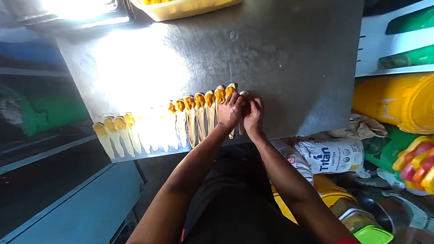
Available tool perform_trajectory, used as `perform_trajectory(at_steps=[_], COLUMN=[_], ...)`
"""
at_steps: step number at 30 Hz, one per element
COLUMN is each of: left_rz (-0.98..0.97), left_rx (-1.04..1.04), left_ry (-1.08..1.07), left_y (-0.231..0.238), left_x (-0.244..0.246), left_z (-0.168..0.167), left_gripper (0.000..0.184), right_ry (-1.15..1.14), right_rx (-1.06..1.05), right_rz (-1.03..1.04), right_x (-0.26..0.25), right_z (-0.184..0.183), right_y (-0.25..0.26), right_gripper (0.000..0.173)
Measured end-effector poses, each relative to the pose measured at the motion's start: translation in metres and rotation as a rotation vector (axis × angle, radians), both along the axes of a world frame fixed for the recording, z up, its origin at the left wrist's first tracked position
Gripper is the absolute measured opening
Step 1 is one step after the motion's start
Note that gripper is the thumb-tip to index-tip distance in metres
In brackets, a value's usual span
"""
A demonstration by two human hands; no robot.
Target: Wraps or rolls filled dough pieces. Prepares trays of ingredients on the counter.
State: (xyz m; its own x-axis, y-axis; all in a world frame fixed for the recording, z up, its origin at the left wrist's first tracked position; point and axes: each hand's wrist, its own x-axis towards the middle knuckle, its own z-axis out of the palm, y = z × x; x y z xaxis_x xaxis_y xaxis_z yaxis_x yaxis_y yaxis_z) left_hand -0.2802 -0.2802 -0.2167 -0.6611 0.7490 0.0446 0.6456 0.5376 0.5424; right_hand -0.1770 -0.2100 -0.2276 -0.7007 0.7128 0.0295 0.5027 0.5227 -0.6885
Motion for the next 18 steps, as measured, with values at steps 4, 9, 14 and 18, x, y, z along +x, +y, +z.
perform_trajectory(at_steps=[4,9,14,18], left_rz=[-0.199,-0.271,-0.274,-0.473], left_rx=[-0.239,-0.448,-0.326,-0.288], left_ry=[0.018,-0.097,-0.258,-0.171], left_y=[-0.019,-0.019,-0.054,-0.081], left_x=[0.011,0.006,0.021,0.071], left_z=[0.008,0.030,0.040,0.029], left_gripper=[0.024,0.032,0.030,0.027], right_ry=[-0.033,-0.162,-0.125,-0.222], right_rx=[0.103,0.148,0.189,0.405], right_rz=[0.043,0.185,0.202,0.303], right_x=[0.003,0.002,-0.026,-0.070], right_z=[-0.005,0.013,0.032,-0.004], right_y=[0.000,0.017,0.041,0.042], right_gripper=[0.023,0.022,0.029,0.054])
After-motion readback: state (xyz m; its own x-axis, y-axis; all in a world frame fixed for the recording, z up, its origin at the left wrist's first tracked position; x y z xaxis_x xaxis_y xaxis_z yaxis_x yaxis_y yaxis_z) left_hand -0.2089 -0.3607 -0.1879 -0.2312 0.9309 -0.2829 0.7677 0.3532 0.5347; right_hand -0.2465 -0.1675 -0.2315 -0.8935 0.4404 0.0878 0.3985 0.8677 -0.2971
